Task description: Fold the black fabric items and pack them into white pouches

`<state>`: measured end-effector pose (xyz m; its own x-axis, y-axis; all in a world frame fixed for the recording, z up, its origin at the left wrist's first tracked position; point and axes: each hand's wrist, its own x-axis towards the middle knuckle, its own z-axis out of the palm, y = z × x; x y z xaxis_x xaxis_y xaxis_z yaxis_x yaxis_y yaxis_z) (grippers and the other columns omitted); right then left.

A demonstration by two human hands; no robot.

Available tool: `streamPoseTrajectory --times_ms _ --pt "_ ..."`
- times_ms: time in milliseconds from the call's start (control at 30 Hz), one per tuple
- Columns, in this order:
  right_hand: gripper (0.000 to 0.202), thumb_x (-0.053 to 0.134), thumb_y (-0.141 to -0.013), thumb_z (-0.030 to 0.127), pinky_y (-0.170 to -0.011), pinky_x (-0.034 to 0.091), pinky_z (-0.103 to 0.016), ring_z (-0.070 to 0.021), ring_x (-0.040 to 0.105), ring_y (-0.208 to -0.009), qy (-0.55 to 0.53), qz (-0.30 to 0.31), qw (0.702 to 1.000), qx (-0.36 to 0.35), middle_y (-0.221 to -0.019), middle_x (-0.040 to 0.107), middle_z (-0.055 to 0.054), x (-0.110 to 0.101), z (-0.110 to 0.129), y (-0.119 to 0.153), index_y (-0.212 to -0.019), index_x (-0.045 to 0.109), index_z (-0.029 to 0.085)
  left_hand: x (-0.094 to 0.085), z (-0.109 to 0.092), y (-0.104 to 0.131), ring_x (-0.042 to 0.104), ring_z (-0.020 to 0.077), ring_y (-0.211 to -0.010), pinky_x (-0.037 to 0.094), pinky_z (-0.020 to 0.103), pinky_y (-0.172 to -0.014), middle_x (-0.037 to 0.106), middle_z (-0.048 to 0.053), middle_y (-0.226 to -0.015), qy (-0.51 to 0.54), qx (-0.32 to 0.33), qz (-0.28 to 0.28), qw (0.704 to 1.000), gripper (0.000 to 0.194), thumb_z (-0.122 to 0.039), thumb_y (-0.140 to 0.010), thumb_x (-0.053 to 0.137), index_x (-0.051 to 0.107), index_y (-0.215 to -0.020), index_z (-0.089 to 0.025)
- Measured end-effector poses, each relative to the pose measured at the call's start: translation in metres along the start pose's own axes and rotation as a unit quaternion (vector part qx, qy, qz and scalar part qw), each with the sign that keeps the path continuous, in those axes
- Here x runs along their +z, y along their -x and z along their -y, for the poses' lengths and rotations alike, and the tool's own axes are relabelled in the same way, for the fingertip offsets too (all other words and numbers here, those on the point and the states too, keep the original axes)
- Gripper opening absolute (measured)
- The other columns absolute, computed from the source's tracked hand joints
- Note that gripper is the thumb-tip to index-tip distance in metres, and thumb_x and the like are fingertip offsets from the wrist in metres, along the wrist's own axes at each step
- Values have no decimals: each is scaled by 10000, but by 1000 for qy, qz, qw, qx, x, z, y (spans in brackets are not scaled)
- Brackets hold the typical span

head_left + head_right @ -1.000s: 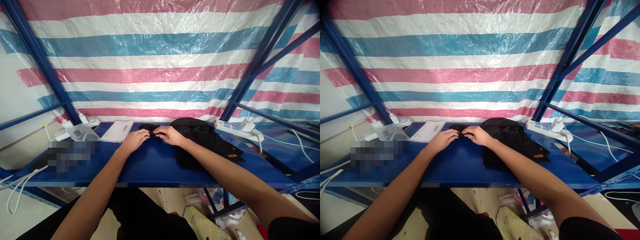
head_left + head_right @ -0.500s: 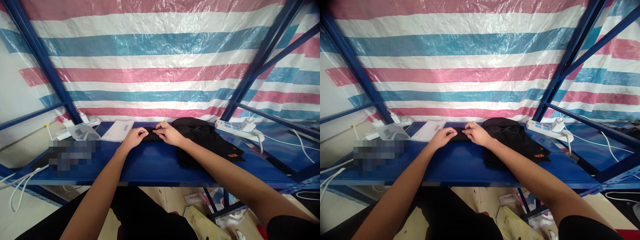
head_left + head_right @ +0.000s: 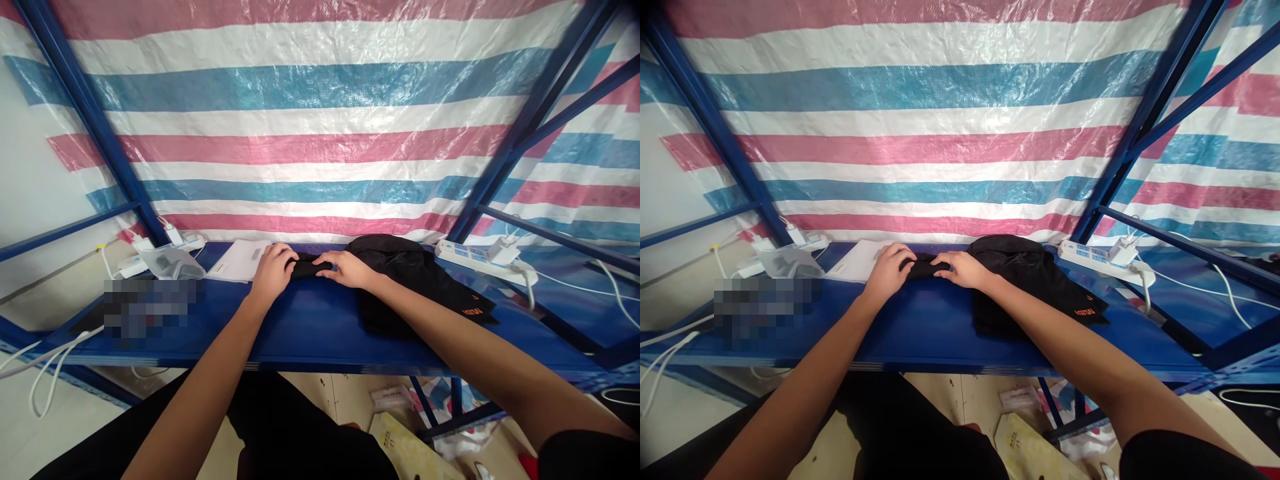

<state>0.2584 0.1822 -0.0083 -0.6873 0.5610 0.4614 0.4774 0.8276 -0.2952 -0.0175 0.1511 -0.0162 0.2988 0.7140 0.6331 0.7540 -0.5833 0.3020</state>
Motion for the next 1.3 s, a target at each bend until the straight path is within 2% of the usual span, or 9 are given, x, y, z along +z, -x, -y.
streamPoseTrajectory --times_ms 100,300,467,667,833,933,1067,1167,1300 --pt "306 812 -976 361 -908 591 -357 -249 784 -983 -51 -7 998 36 -1172 826 -79 3 -4 -2 -1258 799 244 -6 -15 4 679 296 -1151 537 498 -1061 733 95 -1242 -65 106 76 989 379 -71 -978 512 763 -1211 -234" --pt "247 792 -969 348 -896 598 -362 -231 758 -956 -96 -21 994 57 -1128 799 -82 10 -11 -8 -1171 833 213 -1 -25 6 676 335 -1199 496 512 -1161 718 130 -1266 -138 116 104 978 311 -255 -974 692 693 -1281 -200" --pt "251 769 -998 367 -1059 563 -458 -283 708 -1125 -9 -47 999 13 -1173 739 -121 9 -7 -9 -1186 853 223 7 -17 -1 690 329 -1164 578 443 -981 732 148 -1238 -141 73 138 978 244 -212 -1027 622 681 -1262 -182" --pt "295 679 -1051 423 -845 566 -362 -224 728 -859 -59 -24 996 63 -1014 787 -73 -1 2 -5 -1226 781 209 -1 1 -5 716 308 -1215 543 438 -1050 770 84 -1323 -1 64 127 990 297 -369 -1101 567 707 -1331 -245" --pt "376 696 -1004 568 -677 510 -287 -172 644 -707 -215 9 968 126 -810 702 -3 -3 -1 -5 -995 695 193 -7 1 -2 762 268 -982 551 384 -907 823 15 -1091 112 -46 120 985 334 -557 -1080 579 747 -1202 -295" --pt "411 660 -1022 580 -712 529 -303 -178 637 -717 -172 15 974 144 -787 677 -7 -1 -4 -7 -881 692 195 -2 0 -5 746 264 -951 545 381 -896 814 23 -1036 129 -81 123 981 347 -568 -1068 588 779 -1106 -280" --pt "369 556 -1095 427 -961 581 -418 -251 712 -931 -6 -41 995 91 -997 718 -98 8 1 -9 -890 749 188 12 5 -15 706 269 -1047 529 407 -1022 758 91 -1073 81 -65 73 992 373 -475 -1080 577 816 -961 -214" --pt "323 466 -1116 269 -1155 526 -485 -300 667 -1254 49 -88 995 9 -1317 673 -169 13 12 -8 -1255 744 182 19 12 -20 680 267 -1031 519 409 -1020 731 102 -1006 25 -59 75 995 449 -455 -1103 534 828 -873 -206" --pt "355 664 -1054 345 -1148 543 -505 -326 643 -1299 70 -39 994 -72 -1353 678 -151 13 24 -7 -1383 675 213 17 12 -21 662 263 -906 509 409 -923 721 104 -905 -66 -72 93 991 519 -437 -1138 458 830 -859 -205"
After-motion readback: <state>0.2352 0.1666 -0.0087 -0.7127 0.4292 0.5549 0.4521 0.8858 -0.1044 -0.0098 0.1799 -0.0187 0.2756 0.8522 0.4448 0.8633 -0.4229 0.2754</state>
